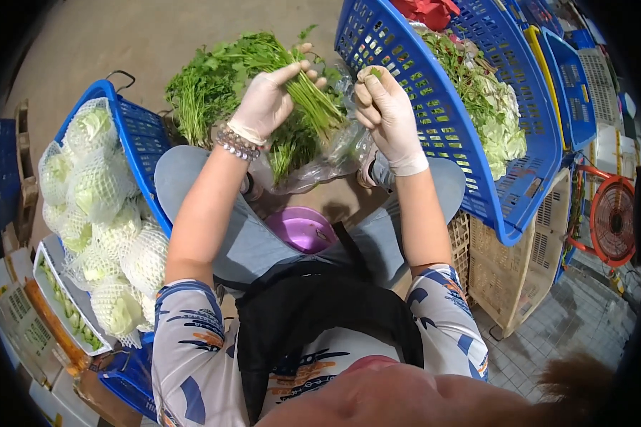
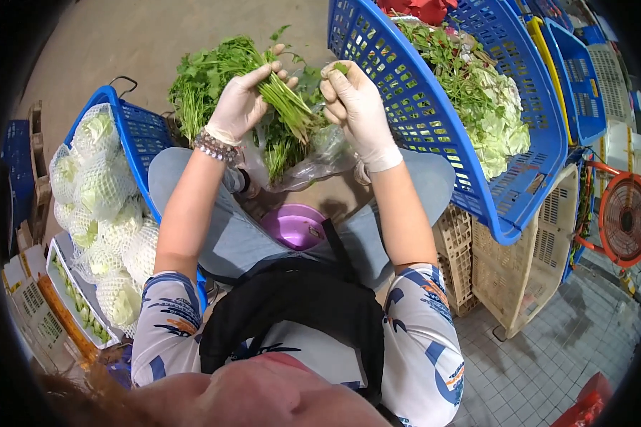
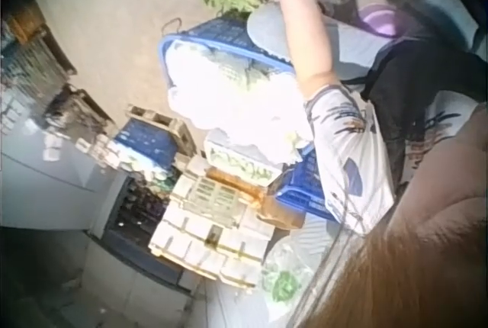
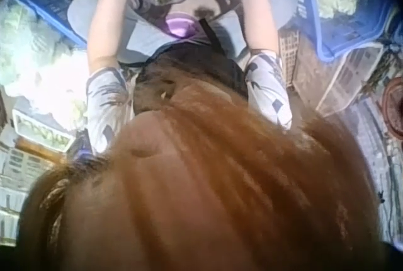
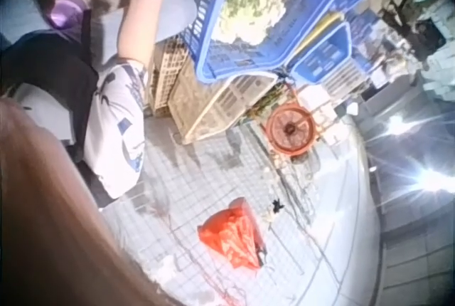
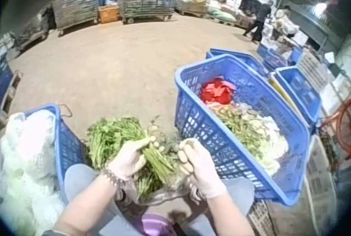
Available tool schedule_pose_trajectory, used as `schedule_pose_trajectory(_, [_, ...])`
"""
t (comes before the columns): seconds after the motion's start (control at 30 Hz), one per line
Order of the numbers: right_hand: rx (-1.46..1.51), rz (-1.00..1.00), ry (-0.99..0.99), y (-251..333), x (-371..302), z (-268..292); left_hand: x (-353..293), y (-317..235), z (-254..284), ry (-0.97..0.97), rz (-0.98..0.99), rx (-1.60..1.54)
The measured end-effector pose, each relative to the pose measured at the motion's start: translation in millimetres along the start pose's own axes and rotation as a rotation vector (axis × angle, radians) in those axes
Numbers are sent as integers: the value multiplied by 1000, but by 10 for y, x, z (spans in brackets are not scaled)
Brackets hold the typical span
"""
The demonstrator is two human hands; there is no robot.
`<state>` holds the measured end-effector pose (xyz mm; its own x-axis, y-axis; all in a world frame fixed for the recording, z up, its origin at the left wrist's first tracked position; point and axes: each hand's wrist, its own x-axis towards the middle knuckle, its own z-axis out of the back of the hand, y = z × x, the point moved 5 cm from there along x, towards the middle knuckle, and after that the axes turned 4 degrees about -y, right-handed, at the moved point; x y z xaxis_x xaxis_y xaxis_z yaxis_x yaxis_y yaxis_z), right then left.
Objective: Sorting and cleaning bunches of cilantro and leafy greens into bags.
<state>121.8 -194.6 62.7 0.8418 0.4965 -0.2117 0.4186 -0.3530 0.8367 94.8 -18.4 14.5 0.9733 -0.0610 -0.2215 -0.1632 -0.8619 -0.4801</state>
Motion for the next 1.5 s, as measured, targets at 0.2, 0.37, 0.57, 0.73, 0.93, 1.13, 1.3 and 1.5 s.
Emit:
schedule_pose_trajectory(0.2, [-314, -185, 113, 102, -170, 14, 36, -195, 265, -124, -72, -17])
schedule_pose_trajectory(0.37, [-796, 196, 28, 93, -124, -151, 41, -165, 372, -253, -86, -77])
schedule_pose_trajectory(0.57, [-1060, 195, -173, 59, -56, -83, 24, -177, 275, -318, -71, -169])
schedule_pose_trajectory(0.73, [-766, 182, -74, -33, 9, -5, 0, -147, 250, -264, -11, -180])
schedule_pose_trajectory(0.93, [-746, 39, 34, -80, -20, -80, -20, -116, 246, -254, 21, -179])
schedule_pose_trajectory(1.13, [-728, 64, -2, -162, 42, -22, 2, -106, 242, -257, 10, -177])
schedule_pose_trajectory(1.3, [-743, -18, 59, -63, 7, -26, 18, -169, 292, -310, -30, -137])
schedule_pose_trajectory(1.5, [-781, 423, -280, 664, -294, 4, -19, -392, 460, -352, -143, -106])
